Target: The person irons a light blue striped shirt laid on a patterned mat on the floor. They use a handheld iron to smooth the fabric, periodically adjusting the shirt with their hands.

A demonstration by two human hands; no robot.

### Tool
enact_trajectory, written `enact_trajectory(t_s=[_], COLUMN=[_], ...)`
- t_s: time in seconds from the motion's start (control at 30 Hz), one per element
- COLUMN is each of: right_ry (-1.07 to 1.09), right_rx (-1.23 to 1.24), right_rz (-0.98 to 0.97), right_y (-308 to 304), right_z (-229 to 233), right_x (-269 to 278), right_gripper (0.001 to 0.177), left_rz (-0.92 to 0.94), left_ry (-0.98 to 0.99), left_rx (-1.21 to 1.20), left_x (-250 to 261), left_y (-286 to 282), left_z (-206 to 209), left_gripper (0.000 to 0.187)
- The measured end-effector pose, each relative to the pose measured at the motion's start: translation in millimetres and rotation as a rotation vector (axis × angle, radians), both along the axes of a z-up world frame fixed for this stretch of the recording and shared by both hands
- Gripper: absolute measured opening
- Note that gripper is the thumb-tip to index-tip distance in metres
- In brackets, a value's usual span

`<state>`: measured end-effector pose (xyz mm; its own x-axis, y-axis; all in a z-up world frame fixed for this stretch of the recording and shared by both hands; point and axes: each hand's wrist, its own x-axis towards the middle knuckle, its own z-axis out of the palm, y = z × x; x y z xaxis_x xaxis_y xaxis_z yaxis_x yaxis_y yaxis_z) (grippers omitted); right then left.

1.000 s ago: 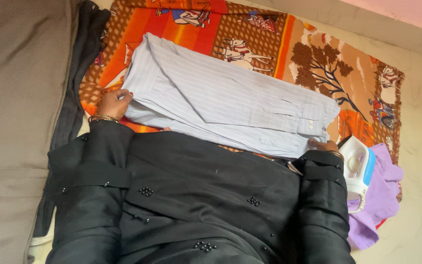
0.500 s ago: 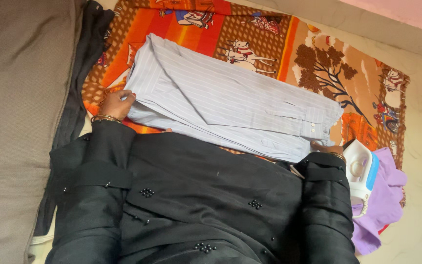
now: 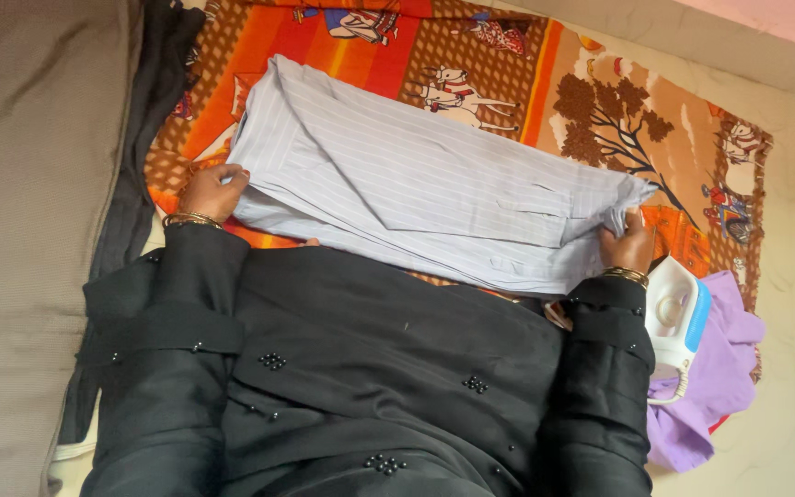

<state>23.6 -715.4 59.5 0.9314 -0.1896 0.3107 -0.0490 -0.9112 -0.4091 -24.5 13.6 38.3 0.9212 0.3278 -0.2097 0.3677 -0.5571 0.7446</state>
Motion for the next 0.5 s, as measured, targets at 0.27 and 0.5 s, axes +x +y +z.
enact_trajectory(t_s=[0.27, 0.5], right_ry=[0.185, 0.281], right_rx=[-0.426, -0.309], right_rz=[0.223, 0.473], right_y=[156.9, 234.8], right_z=[32.0, 43.7], right_x=[-15.9, -32.2], right_gripper=[0.05, 0.053], left_rz=[0.02, 0.016], left_ry=[0.024, -0.013], left_rx=[0.019, 0.002], left_x=[-3.3, -3.2], left_y=[-2.5, 3.9], left_z=[8.6, -4.3], left_gripper=[0.052, 0.051])
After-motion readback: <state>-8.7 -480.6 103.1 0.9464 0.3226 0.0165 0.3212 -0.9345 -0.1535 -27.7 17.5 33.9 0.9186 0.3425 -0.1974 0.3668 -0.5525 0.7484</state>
